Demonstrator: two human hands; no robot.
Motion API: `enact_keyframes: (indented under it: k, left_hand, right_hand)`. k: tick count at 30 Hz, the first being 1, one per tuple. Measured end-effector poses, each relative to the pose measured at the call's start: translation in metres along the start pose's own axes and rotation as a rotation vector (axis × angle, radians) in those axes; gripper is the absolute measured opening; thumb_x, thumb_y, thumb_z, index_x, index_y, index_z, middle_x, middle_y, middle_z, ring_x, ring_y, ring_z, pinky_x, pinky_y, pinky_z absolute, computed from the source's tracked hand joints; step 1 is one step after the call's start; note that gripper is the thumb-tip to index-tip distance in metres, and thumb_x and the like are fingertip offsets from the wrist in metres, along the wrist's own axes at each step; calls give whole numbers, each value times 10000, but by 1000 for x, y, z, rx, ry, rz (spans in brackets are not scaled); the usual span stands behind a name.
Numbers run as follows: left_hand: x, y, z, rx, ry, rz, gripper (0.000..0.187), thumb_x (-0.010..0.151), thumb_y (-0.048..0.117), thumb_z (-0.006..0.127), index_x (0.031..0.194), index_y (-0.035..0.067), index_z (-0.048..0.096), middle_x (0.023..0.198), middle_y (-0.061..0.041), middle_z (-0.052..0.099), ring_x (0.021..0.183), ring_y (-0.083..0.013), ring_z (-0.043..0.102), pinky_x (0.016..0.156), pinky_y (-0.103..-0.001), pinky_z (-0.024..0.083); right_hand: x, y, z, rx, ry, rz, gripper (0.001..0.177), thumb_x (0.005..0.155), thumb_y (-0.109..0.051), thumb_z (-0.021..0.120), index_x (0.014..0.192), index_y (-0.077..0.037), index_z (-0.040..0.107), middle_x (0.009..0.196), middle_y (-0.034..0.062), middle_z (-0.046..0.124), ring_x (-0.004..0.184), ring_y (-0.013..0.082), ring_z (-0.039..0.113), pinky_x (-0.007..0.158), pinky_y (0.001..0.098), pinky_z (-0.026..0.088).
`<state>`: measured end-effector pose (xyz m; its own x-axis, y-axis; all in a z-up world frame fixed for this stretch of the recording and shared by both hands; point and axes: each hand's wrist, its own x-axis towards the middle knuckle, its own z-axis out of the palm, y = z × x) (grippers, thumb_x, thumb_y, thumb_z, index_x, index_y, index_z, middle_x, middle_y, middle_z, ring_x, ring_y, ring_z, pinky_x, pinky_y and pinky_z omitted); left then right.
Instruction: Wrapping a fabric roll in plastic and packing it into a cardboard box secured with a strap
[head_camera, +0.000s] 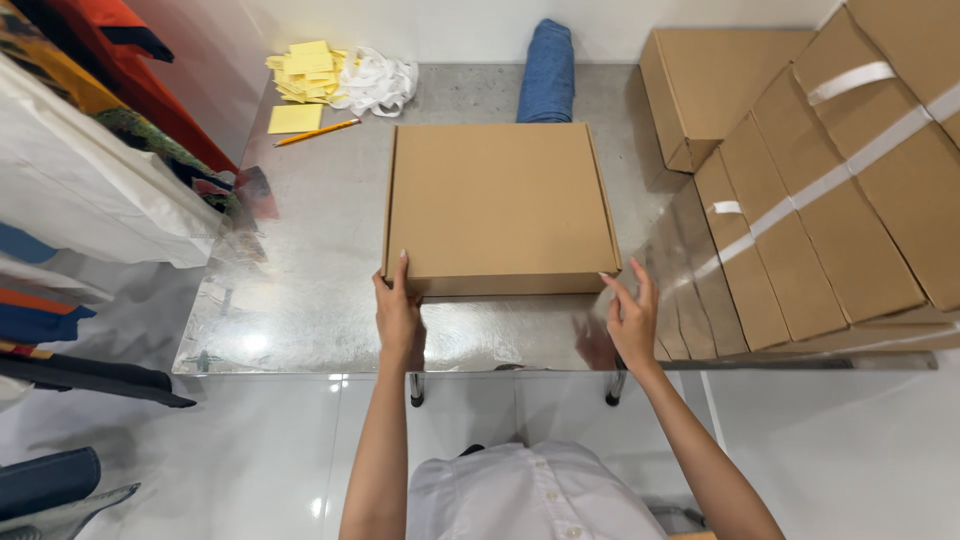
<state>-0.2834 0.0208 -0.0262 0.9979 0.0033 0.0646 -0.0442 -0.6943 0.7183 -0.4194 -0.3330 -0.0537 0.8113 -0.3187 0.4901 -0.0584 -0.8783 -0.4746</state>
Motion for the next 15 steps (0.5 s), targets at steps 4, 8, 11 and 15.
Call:
enact_keyframes:
  k: [4,8,11,15]
  left_hand:
    - [4,-15,4,27,3,-5,879,827,-45,758,1543,308,391,1495,-207,333,1371,-468,469,1011,-570,531]
    - [3,-16,-17,-96,35,-10,690,876,156,772,1486,236,459,1492,-158,360,1364,-398,497,1042,-545,525]
    - [13,-24,-39,-252,128,-48,524,942,260,727,1427,215,534,1388,-91,485,1272,-319,592,1007,-483,539]
    - [29,-28,-88,-462,250,4,252,970,114,673,1221,98,694,1168,-145,666,1060,-383,707,885,-492,581]
  right_hand:
    - [37,-22,0,130,70,14,281,985,-95,657,1245,-195,694,1470,98,431,1359,336,452,1078,455,406]
    - [82,-45,-7,337,8,36,170,939,-221,783,952,-115,650,1317,92,553,1255,338,576,1016,443,476]
    - [119,-51,2,525,-115,28,375,909,-205,816,707,-49,542,1185,122,648,1152,342,664,910,394,537]
    - [158,-77,9,576,-199,-53,509,971,-159,753,586,-22,449,993,179,706,942,317,724,801,356,541]
